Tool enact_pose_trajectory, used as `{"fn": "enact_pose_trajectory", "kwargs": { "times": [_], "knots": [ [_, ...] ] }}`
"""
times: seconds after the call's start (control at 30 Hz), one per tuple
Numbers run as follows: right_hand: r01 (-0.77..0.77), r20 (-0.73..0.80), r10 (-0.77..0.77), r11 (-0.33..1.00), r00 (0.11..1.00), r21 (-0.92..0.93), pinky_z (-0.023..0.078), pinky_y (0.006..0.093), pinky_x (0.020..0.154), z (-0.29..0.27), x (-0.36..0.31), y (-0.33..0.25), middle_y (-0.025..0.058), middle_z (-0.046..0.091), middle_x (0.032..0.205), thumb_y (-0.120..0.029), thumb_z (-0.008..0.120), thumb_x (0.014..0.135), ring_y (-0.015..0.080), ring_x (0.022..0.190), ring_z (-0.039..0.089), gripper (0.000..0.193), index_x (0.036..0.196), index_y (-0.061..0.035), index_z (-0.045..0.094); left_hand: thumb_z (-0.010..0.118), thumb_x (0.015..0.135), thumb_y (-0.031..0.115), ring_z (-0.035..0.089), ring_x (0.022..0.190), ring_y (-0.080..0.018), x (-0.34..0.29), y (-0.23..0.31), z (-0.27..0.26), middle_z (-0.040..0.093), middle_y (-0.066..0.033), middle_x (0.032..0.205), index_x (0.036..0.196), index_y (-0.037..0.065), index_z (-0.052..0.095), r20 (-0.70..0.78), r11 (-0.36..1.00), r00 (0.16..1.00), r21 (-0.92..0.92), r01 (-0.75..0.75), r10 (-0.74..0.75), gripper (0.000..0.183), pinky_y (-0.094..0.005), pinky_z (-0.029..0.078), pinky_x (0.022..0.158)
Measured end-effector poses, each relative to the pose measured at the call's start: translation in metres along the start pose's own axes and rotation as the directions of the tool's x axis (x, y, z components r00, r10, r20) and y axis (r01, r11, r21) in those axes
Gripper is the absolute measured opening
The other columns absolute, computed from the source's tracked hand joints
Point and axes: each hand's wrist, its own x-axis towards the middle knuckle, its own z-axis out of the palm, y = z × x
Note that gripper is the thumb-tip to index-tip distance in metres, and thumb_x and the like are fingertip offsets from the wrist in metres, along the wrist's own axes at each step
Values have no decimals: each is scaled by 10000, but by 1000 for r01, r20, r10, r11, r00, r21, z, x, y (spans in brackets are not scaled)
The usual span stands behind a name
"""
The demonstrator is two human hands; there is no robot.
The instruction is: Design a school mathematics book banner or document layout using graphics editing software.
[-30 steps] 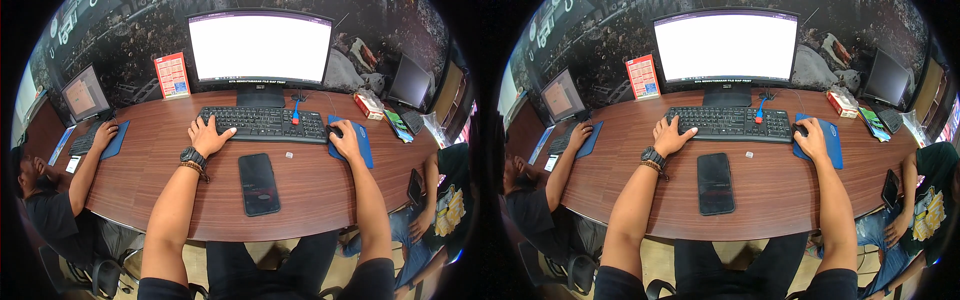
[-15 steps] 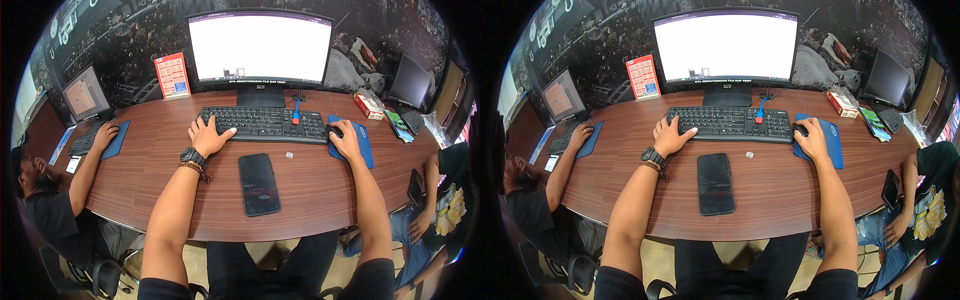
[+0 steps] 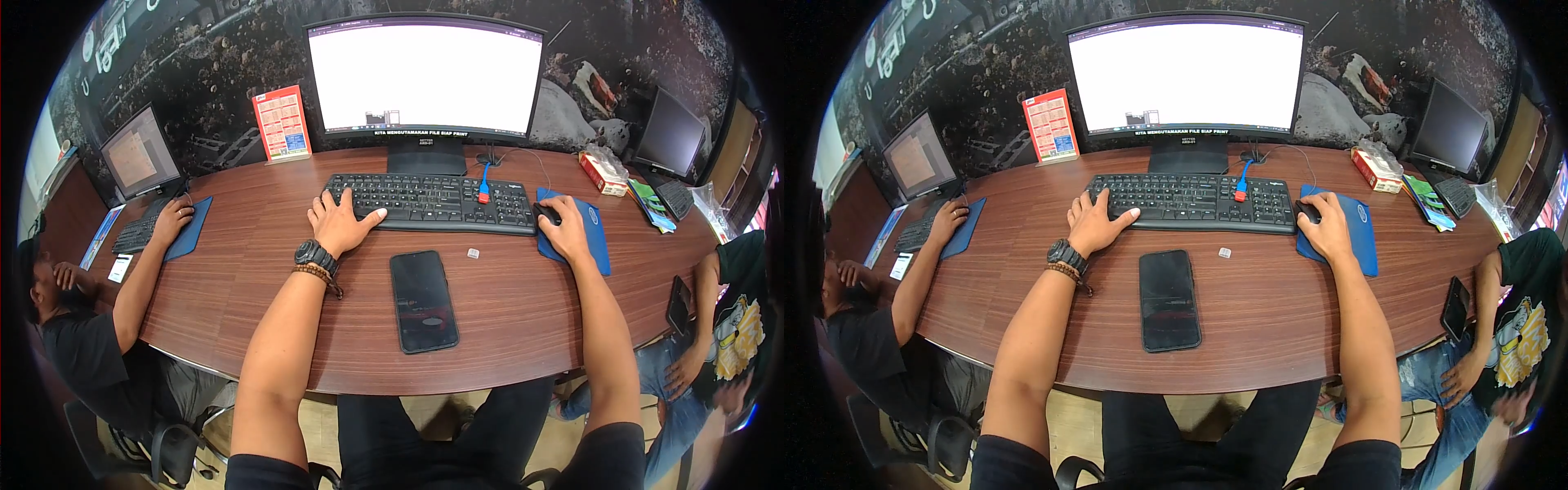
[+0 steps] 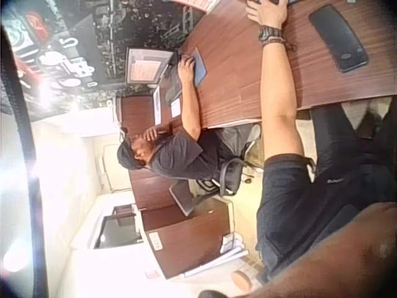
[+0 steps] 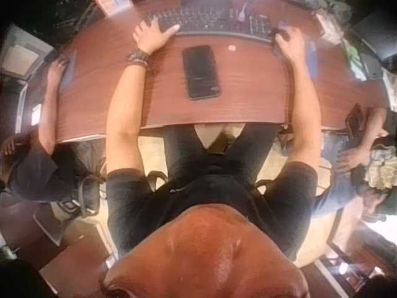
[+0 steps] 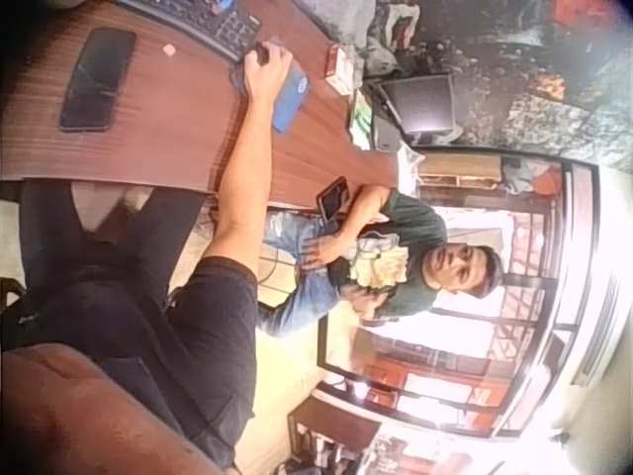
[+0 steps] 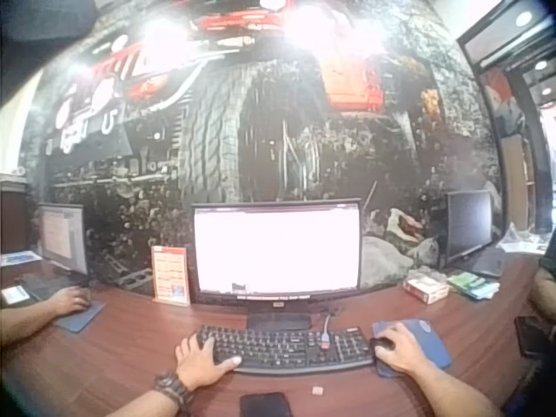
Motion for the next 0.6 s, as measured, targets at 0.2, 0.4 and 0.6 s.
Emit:
{"fn": "enact_pose_trajectory", "kwargs": {
  "times": [0.2,0.4,0.6],
  "knots": [
    [-2,-5,2,1000,1000,19,495,406,936,1,0,3,157,604,1107,-164,673,794,349,1053,612,316,1084,-40,696,529,805,811,219,1414,-534,-1,2,0,301,-343,1497,1495,34,403,2,1000,1000,-4,-1,1,1046,-628,148,1145],
    [3,-6,-3,1000,1000,8,496,410,935,1,-1,3,157,602,1106,-172,670,794,351,1054,611,318,1083,-41,695,535,802,810,225,1413,-528,-1,1,0,309,-338,1495,1493,38,408,-3,1000,1000,3,5,-5,1044,-621,159,1144],
    [17,-8,-17,1000,1000,-6,493,417,942,0,0,3,159,598,1112,-187,668,799,354,1057,608,322,1083,-39,693,540,801,808,244,1404,-518,-2,3,-2,314,-331,1496,1491,41,413,-22,1000,1000,15,1,-1,1039,-608,175,1143]
  ]
}}
